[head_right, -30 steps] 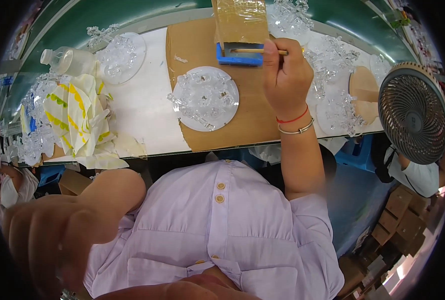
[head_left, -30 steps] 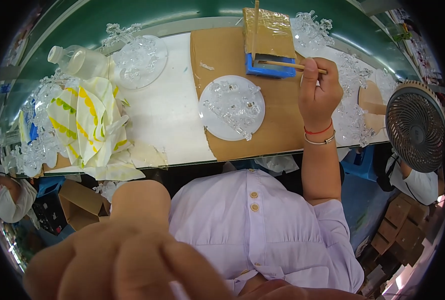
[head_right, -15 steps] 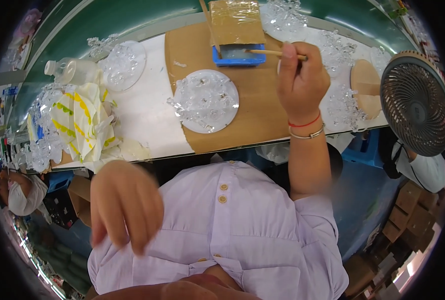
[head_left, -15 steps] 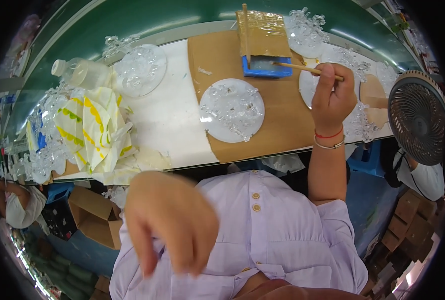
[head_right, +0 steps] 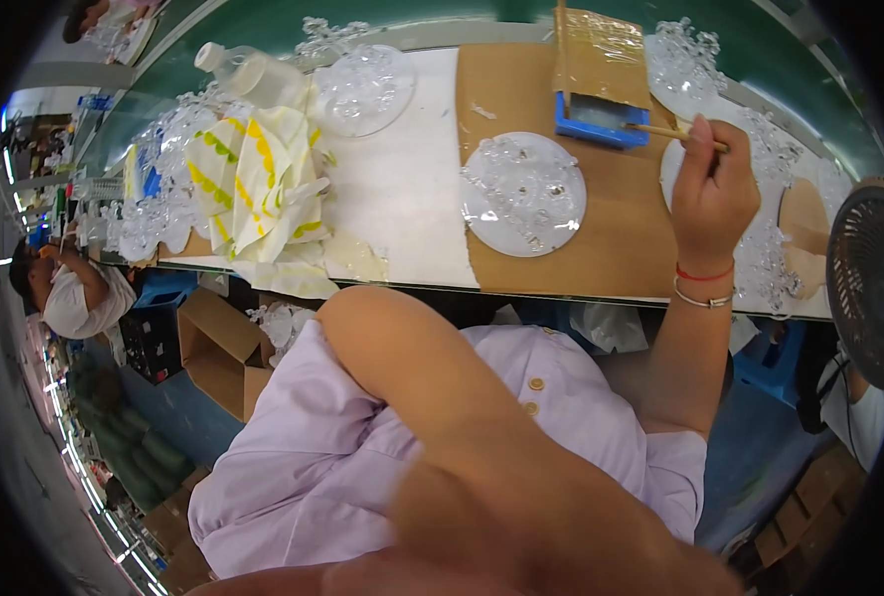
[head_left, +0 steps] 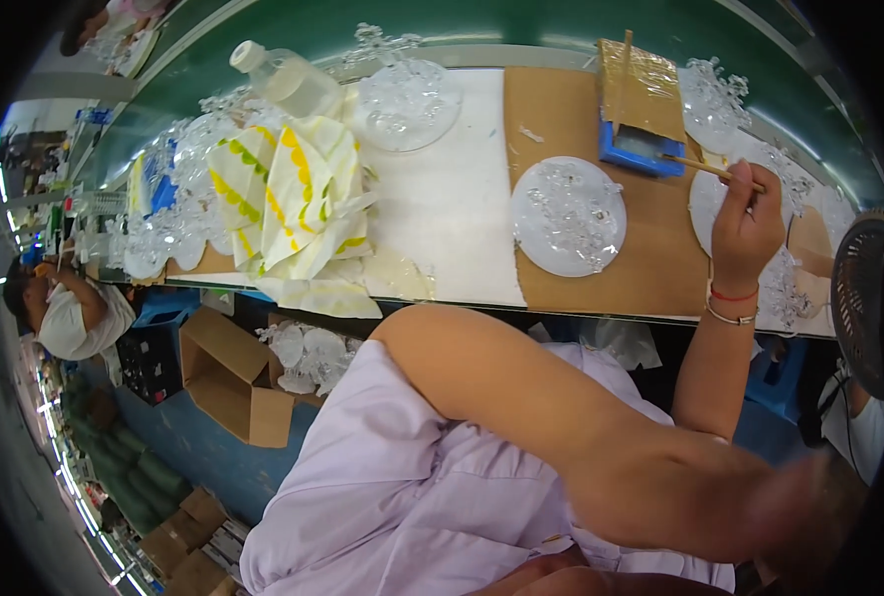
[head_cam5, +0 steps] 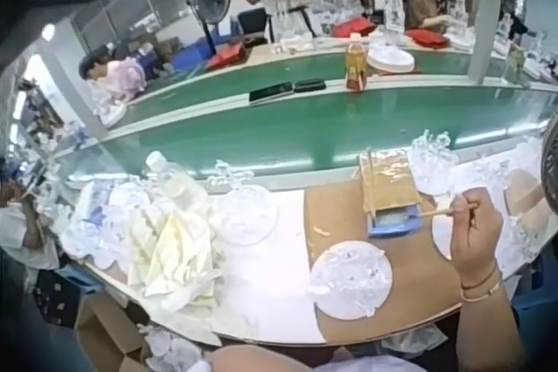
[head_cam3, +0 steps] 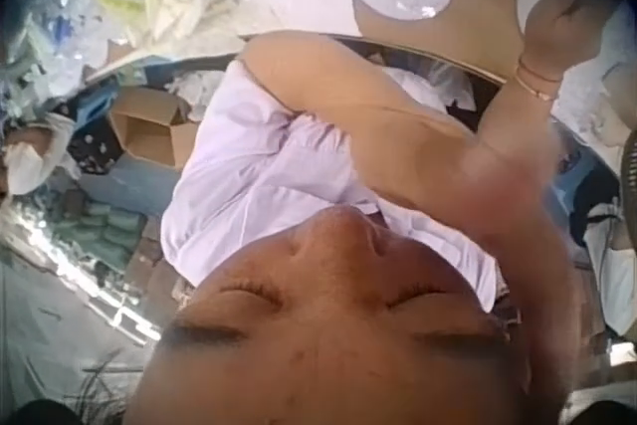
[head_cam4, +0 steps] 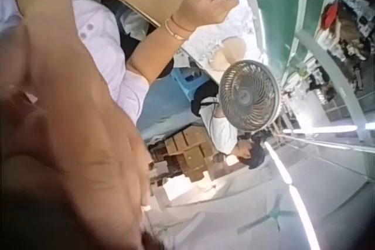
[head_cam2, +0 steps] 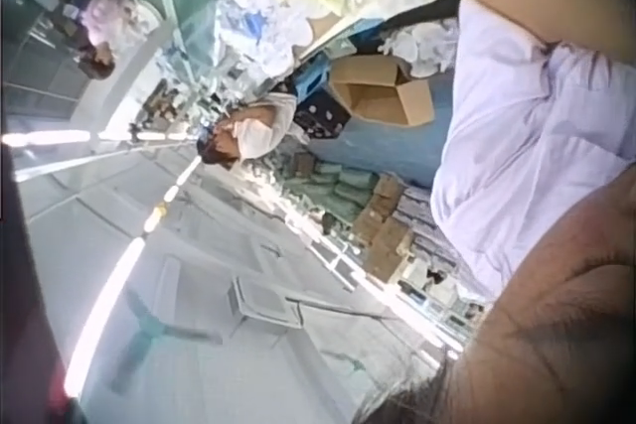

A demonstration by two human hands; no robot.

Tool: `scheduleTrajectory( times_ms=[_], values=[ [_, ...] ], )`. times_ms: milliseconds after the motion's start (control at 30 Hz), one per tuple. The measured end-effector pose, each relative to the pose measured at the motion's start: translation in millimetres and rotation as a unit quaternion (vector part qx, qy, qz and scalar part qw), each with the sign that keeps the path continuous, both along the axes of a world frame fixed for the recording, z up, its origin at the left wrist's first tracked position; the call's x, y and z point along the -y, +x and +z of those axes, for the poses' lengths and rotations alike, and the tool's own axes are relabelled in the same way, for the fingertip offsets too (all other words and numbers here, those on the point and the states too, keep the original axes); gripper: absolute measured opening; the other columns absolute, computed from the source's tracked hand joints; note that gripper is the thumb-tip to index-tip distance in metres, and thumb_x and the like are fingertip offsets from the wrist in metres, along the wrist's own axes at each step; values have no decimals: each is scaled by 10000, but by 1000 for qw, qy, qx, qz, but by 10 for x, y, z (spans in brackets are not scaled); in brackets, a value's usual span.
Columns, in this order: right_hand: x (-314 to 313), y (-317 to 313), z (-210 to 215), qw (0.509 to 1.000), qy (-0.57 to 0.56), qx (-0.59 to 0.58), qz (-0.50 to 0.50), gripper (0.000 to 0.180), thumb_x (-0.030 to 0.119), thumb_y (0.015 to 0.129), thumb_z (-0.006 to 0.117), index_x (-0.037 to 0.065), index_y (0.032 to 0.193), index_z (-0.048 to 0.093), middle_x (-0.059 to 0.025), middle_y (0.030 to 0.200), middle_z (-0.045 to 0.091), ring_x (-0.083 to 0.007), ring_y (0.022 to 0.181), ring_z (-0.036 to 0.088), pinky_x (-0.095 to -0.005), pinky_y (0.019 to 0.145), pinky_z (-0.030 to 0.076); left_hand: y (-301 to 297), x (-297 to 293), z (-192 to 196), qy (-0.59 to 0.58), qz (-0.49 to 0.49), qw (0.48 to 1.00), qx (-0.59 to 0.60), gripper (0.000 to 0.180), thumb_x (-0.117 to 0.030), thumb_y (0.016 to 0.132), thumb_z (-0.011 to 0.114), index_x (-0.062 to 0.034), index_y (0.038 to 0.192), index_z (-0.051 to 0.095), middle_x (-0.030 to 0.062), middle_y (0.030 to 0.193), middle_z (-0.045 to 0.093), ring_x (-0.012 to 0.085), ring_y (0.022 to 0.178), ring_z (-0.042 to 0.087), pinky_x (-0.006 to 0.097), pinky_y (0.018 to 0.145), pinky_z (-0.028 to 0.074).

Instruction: Applying adhesive to clear plastic snowflake components using a small wooden applicator stick at a factory workbench.

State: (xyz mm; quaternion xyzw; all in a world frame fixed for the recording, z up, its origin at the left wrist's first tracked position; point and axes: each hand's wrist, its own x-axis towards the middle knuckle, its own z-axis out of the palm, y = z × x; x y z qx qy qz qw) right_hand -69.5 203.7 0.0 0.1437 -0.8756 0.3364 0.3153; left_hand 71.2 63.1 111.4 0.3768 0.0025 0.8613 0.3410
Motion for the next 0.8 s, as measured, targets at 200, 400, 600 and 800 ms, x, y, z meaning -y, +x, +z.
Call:
scheduleTrajectory(
  times_ms=[200,400,600,800],
  values=[
    [-52,47,-13,998,-56,-38,9,154,116,942,554,-36,936,579,-92,800,654,-114,713,627,-224,657,499,208,-423,-456,-136,56,949,-279,143,-183,870,577,-60,801,593,120,840,612,306,828,559,388,800,439],
    [-60,81,-30,997,-61,-49,20,147,121,949,542,-18,919,581,-85,816,656,-68,641,562,-196,585,455,-153,387,-800,-384,459,661,-454,238,-151,823,642,-53,1037,611,113,1119,594,305,1046,548,423,891,450],
    [-166,183,10,983,-135,-110,62,139,137,971,493,1,944,505,-130,777,629,-72,529,454,-188,501,390,-407,1170,-814,-628,565,306,-439,537,-232,684,782,-81,1165,598,130,1261,542,368,1217,448,480,1019,345],
    [-279,745,41,956,-248,-114,104,233,236,990,457,9,942,435,-195,699,576,-114,487,410,-213,432,362,-523,1292,-948,-647,520,368,-419,449,-182,684,775,-111,1102,627,82,1196,584,308,1122,530,464,977,405]
  ],
)
